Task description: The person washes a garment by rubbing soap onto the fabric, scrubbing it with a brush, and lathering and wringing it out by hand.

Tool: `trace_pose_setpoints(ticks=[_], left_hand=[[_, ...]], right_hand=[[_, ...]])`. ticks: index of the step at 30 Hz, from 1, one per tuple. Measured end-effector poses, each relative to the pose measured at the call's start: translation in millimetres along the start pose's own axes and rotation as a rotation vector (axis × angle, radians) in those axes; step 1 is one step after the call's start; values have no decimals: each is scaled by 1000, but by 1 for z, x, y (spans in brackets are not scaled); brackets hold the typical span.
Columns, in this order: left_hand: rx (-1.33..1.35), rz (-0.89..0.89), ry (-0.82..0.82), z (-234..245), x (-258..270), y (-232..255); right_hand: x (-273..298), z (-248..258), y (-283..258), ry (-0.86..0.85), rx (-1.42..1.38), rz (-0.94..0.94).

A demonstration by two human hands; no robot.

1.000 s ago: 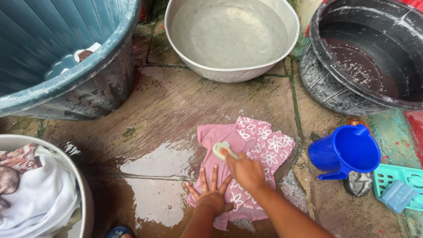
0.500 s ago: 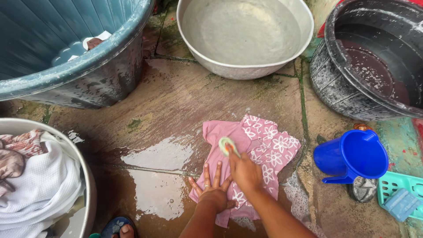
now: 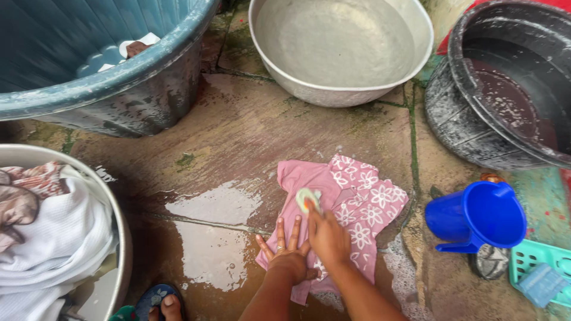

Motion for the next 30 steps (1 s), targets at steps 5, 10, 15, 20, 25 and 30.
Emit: trace_pose_setpoints(ticks=[5,10,15,20,25,30], left_hand=[[23,-22,19,7,3,5],[33,7,-14,5,8,1],[6,7,-15,3,-2,0],[21,-25,23,4,4,1],[44,-13,-20,12,11,2],[49,-11,-23,14,13,3]], right_hand=[[-87,15,-10,4,-156,-101],[-47,8,19,-26,-214,-13],[6,-12,8,113,-196,86],[-70,-17,9,19,-249,-38],[-82,17,27,28,-523,162],[22,25,42,-103,-158,-194]])
Point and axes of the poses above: each hand's wrist, its own x-axis away from the middle knuckle, its own z-axis out of the back of the hand, y = z × x, the point moved 2 cm from there along -x, towards the middle knuckle
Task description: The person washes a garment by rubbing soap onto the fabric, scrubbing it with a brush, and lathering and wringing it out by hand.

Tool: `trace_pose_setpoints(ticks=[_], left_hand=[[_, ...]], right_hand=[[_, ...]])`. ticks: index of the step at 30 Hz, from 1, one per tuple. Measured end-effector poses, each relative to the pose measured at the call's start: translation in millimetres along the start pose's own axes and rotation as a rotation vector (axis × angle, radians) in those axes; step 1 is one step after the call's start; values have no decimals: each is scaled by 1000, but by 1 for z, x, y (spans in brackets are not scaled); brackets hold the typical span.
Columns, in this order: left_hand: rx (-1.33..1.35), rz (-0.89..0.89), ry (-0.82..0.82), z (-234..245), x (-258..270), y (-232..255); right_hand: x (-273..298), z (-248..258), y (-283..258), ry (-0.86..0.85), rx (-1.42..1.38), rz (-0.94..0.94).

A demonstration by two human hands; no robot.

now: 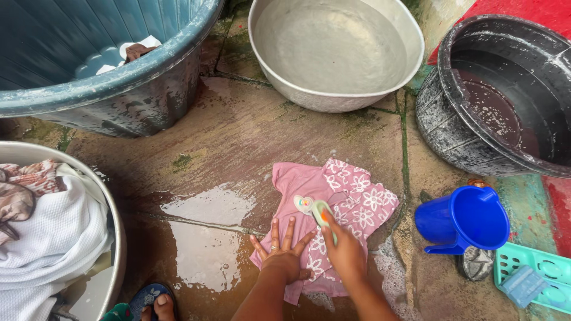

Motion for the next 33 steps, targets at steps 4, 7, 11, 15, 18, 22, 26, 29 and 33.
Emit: trace_pose_setpoints(ticks=[4,7,11,15,18,22,26,29,33], left_hand=[[12,3,-10,0,2,0],[-13,12,-6,-1,2,1],[-21,4,11,-1,0,0],[-11,2,15,-3,-2,0],[-26,7,6,-5,-6,-2],[7,-14,19,-7,-7,-3],[16,-14,28,-9,-8,-5],[-28,-16,21,-11,-13,-4],[19,-35,55,-10,-15,-8]], right_hand=[[54,-29,43,182,-214,34],[57,-45,60,294,-362,84],[31,-36,54,355,-519,55],[-2,-19,17,238,-491,178],[-17,-11,-15,-13,-81,233],[-52,13,-48,-49,167,66],[-68,16,-53,-36,127,76],[-71,10,-49,-148,282,681],[-110,38,-55,-56,251,286]])
Point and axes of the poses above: each hand's wrist, its own x-axis away from the middle knuckle, its own z-axis out of the back of the hand, y = z × x, the point moved 2 cm from there along -x, towards the middle knuckle
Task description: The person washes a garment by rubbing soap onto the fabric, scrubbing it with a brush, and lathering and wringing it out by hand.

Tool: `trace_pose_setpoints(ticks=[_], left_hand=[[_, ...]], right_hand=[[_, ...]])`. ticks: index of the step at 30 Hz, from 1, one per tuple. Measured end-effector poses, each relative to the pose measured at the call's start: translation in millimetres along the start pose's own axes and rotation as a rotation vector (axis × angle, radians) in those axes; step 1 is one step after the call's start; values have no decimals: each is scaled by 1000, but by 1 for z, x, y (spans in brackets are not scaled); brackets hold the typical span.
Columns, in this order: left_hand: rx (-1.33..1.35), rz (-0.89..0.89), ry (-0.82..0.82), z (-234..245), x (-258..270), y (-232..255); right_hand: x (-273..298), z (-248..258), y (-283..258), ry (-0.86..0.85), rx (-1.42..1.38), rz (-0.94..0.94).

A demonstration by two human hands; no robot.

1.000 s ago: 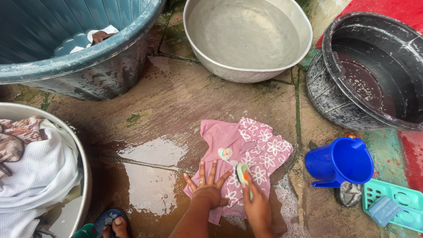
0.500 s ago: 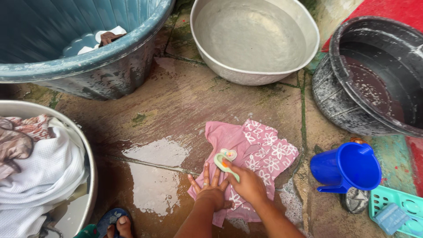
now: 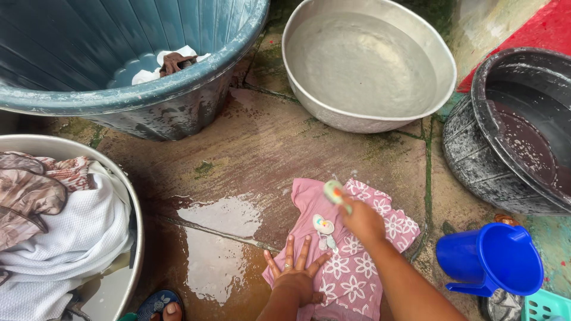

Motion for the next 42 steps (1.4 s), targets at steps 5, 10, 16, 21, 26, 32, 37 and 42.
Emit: trace_pose_setpoints(ticks=[5,10,16,21,26,32,37,42], left_hand=[[3,-7,-5,-1,3,1],[33,-14,65,-9,1,0],[388,21,968,-36,-30,3],[397,17,801,-44,-48,8],[152,-171,744,-74,-28,10],[-35,-476,918,-98,2,-19],[-87,-428,793,-97,-3,-20],[-128,-413,784,-91,-5,-20]], right_hand=[[5,1,-2,-124,-86,-172],[30,-36,6,-51,-14,111],[48,-39,-16,1,-172,-28],[62,-25,-32,-23,-165,-36],[105,-39,-8,-128,46,184],[102,-47,21,-122,162,442],[40,-55,-27,78,316,471],[1,-44,-49,214,81,452]])
Point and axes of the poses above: each hand's wrist, its own x-axis away from the middle knuckle, its own z-axis out of the back of the hand, y = z × x, the point moved 2 cm from there along -x, towards the middle knuckle
